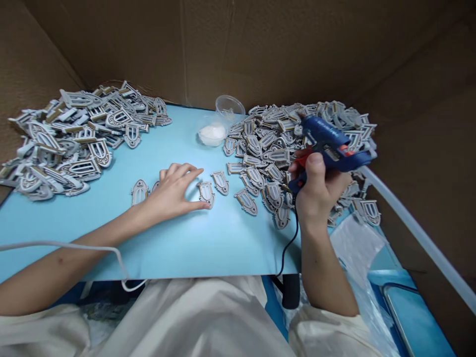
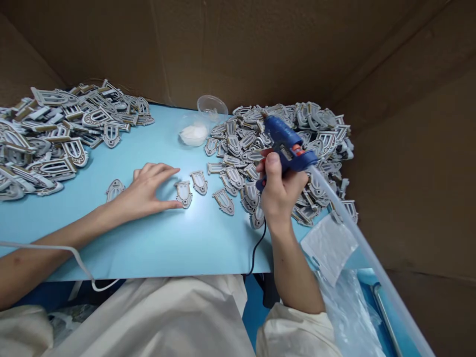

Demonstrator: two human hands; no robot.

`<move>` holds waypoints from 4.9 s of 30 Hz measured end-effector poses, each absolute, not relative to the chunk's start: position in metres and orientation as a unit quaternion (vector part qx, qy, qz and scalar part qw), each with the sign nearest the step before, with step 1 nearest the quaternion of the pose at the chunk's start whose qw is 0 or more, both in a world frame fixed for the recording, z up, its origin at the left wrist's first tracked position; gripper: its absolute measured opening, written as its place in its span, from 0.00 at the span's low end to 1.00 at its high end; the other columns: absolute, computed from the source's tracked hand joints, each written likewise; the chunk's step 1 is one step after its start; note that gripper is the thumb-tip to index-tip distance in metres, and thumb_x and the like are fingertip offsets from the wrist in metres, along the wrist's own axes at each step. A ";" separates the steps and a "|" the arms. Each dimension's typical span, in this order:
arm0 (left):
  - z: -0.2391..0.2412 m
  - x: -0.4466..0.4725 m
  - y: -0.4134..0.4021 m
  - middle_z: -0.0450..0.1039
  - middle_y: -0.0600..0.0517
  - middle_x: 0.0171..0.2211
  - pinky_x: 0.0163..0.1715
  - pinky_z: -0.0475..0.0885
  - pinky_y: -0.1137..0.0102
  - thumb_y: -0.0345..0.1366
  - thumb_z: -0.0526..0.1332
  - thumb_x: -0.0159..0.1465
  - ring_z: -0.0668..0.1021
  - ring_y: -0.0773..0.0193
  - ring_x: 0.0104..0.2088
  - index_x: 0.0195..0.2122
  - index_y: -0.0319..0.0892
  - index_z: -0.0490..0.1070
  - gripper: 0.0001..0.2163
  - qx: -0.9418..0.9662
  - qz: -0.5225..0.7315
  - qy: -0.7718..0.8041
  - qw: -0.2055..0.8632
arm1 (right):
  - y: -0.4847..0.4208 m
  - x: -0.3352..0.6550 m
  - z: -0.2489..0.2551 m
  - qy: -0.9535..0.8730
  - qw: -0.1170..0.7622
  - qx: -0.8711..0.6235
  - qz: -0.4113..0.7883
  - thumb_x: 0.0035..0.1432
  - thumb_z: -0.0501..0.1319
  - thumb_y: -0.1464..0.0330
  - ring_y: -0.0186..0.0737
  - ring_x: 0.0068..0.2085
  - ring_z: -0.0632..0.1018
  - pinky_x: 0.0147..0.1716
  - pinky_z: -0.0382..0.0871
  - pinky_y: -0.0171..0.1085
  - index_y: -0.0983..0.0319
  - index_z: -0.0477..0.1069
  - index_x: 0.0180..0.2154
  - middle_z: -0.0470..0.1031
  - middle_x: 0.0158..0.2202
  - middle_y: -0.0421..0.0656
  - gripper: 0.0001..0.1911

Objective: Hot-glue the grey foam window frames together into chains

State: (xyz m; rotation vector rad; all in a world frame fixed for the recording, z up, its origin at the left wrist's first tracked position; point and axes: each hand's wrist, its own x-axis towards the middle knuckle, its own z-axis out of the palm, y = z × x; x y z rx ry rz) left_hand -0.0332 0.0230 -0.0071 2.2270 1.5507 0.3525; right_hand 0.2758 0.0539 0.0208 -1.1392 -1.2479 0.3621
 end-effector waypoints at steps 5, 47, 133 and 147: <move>0.012 -0.096 0.014 0.77 0.42 0.64 0.58 0.64 0.47 0.58 0.71 0.63 0.72 0.34 0.65 0.66 0.50 0.76 0.32 0.811 0.122 0.550 0.157 | 0.037 0.268 0.006 -0.585 0.598 -0.497 0.233 0.69 0.65 0.45 0.38 0.25 0.71 0.24 0.63 0.39 0.58 0.80 0.40 0.75 0.28 0.42 0.23; -0.024 -0.042 0.003 0.76 0.40 0.69 0.62 0.65 0.47 0.51 0.80 0.57 0.73 0.36 0.68 0.67 0.43 0.72 0.39 0.770 0.179 0.577 0.206 | -0.014 0.217 -0.015 -0.781 0.257 -0.468 0.323 0.74 0.56 0.58 0.37 0.29 0.65 0.33 0.54 0.39 0.56 0.55 0.28 0.65 0.25 0.38 0.21; -0.032 -0.044 0.009 0.82 0.45 0.63 0.61 0.66 0.45 0.47 0.78 0.59 0.76 0.37 0.65 0.60 0.46 0.80 0.29 0.769 0.185 0.568 0.228 | -0.019 0.204 -0.026 -0.804 0.184 -0.503 0.259 0.73 0.60 0.63 0.39 0.27 0.69 0.32 0.58 0.38 0.57 0.69 0.32 0.75 0.27 0.41 0.14; -0.030 -0.044 0.009 0.82 0.45 0.63 0.59 0.66 0.46 0.46 0.75 0.59 0.76 0.37 0.64 0.59 0.47 0.80 0.27 0.772 0.184 0.565 0.228 | 0.001 0.214 -0.017 -0.748 0.285 -0.528 0.285 0.72 0.61 0.57 0.37 0.24 0.66 0.27 0.59 0.38 0.57 0.66 0.29 0.67 0.22 0.37 0.19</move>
